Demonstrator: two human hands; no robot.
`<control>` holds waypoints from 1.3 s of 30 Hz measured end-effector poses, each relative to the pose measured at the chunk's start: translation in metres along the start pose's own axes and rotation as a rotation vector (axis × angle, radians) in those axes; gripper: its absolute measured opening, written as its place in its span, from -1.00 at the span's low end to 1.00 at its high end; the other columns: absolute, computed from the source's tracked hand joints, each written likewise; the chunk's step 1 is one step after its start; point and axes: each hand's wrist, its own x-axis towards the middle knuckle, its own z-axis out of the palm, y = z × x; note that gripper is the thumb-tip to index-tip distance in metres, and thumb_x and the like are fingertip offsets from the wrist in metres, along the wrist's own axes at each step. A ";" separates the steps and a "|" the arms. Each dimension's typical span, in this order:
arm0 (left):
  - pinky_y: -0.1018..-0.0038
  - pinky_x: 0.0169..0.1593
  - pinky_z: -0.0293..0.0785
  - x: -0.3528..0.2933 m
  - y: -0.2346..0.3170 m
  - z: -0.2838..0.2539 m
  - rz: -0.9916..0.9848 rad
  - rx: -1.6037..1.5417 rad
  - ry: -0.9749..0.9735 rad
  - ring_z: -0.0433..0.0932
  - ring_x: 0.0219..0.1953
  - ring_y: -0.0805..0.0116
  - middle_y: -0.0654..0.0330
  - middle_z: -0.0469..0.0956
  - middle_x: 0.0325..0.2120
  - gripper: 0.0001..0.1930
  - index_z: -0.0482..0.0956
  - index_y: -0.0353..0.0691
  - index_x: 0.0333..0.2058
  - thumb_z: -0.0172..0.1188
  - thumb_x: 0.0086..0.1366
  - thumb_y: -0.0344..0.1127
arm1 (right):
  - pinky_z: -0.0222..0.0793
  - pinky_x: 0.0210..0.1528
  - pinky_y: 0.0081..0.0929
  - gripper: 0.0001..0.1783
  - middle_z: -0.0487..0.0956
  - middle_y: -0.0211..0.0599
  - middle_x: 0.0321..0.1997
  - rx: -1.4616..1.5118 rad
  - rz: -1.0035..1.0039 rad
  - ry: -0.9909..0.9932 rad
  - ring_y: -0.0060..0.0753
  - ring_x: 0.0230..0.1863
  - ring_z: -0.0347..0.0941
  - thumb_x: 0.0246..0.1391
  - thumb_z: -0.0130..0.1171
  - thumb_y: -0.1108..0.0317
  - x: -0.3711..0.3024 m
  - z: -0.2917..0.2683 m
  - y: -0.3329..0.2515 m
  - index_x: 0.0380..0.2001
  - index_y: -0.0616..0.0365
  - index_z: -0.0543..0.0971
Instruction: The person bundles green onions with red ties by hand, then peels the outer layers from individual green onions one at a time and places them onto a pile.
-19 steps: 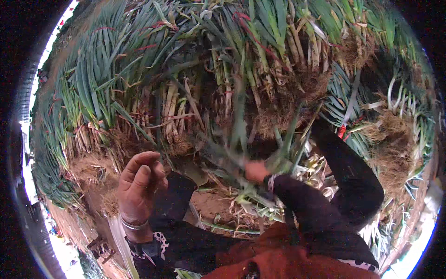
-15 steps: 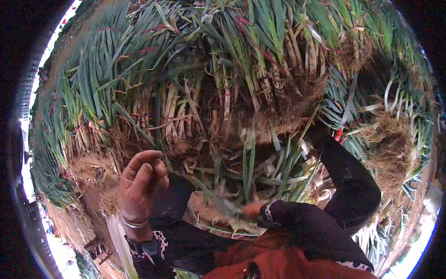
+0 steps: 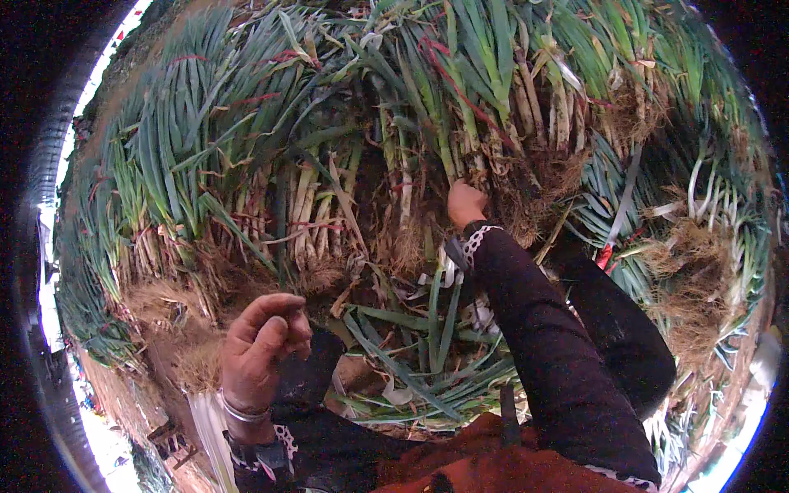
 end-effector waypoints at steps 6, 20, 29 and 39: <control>0.66 -0.37 0.36 0.010 -0.013 -0.005 -0.036 0.088 -0.033 0.42 -0.45 0.58 0.25 0.51 -0.41 -0.74 0.42 -0.34 -0.12 -0.04 0.26 -0.35 | 0.36 -0.30 -0.23 -0.53 0.53 0.10 -0.39 0.246 -0.115 -0.137 -0.03 -0.34 0.50 -0.21 0.12 0.17 -0.049 -0.051 0.008 -0.31 0.41 0.50; 0.61 -0.17 0.31 0.046 -0.192 0.079 -0.270 0.004 -0.166 0.36 -0.27 0.56 0.31 0.45 -0.33 -0.62 0.36 -0.31 -0.08 0.06 0.23 -0.15 | 0.35 -0.36 -0.48 -0.63 0.52 -0.32 -0.45 0.958 -0.402 -0.378 -0.48 -0.41 0.42 0.09 -0.04 0.15 -0.187 -0.066 0.026 -0.32 0.30 0.50; 0.52 -0.10 0.33 0.049 -0.223 0.078 -0.374 -0.137 -0.133 0.40 -0.21 0.49 0.27 0.46 -0.22 -0.59 0.34 -0.29 -0.03 0.11 0.17 -0.26 | 0.29 -0.03 -0.17 -0.54 0.41 0.16 -0.07 0.485 -0.348 0.553 0.08 -0.03 0.33 -0.04 -0.01 0.36 0.044 -0.092 0.073 -0.06 0.40 0.32; 0.49 -0.02 0.29 0.056 -0.273 0.069 -0.349 0.007 -0.108 0.40 -0.15 0.40 0.14 0.43 -0.16 -0.54 0.28 -0.35 0.00 0.11 0.20 -0.20 | 0.37 -0.21 -0.25 -0.70 0.52 -0.10 -0.32 0.511 -0.478 0.139 -0.06 -0.28 0.46 -0.02 0.07 0.21 0.070 -0.105 0.050 -0.30 0.23 0.50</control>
